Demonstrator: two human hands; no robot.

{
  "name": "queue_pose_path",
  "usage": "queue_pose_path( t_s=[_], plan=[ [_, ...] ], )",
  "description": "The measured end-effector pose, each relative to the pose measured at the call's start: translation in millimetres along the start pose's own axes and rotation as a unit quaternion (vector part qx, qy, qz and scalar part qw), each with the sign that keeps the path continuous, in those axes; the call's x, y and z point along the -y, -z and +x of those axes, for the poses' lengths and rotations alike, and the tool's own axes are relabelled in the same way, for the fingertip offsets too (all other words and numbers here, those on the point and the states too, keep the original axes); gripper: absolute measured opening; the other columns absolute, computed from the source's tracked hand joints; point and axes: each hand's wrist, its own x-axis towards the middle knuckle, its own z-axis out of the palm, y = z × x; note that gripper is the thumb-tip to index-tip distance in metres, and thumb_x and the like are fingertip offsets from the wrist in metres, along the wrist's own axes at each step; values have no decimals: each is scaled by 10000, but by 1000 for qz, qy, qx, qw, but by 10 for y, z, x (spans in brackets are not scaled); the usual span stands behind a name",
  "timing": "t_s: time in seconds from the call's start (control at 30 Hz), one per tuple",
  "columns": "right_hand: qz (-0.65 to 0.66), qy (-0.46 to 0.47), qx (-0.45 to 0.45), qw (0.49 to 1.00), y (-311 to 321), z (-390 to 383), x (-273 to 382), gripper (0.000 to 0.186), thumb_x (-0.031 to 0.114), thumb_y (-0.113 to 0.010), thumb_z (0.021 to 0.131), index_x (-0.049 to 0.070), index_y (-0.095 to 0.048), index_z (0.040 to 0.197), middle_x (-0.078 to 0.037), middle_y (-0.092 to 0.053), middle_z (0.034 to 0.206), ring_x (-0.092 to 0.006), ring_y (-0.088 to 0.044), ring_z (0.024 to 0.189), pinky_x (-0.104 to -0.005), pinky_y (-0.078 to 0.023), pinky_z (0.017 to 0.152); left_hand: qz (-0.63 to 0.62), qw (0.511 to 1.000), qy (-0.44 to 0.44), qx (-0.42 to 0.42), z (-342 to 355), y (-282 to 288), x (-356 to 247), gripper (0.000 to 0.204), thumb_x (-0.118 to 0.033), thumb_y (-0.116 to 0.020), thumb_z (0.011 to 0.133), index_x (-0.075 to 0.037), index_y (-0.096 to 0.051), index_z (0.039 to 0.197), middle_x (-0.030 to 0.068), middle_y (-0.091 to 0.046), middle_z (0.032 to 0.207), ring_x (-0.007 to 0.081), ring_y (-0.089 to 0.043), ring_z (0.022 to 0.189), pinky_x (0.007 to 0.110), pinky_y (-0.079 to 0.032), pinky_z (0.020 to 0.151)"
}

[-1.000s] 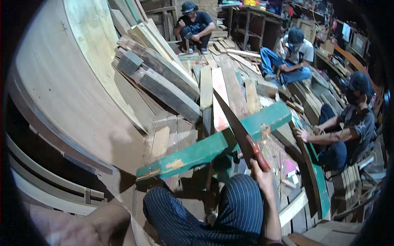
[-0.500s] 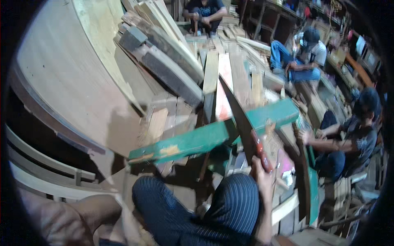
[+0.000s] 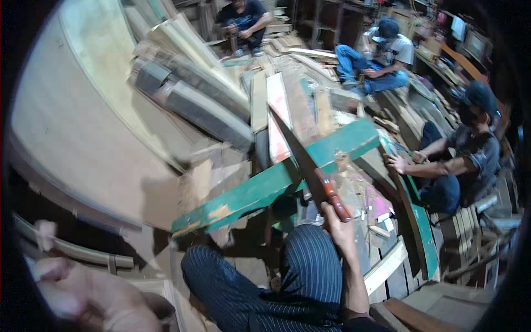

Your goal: The person holds a green wooden board with one hand and cuts it using a hand saw.

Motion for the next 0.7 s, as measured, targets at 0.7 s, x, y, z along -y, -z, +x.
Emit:
queue_pose_path(
  t_s=[0.7],
  plan=[
    [6, 68, -6, 998, -115, 2, -143, 183, 145, -669, 883, -28, -653, 941, -34, -505, 613, -99, -449, 571, -307, -367, 529, -186, 797, 430, 382, -2046, -2881, 211, 559, -260, -725, 830, -129, -577, 1354, 169, -544, 1263, 365, -473, 1216, 500, -336, 1070]
  ],
)
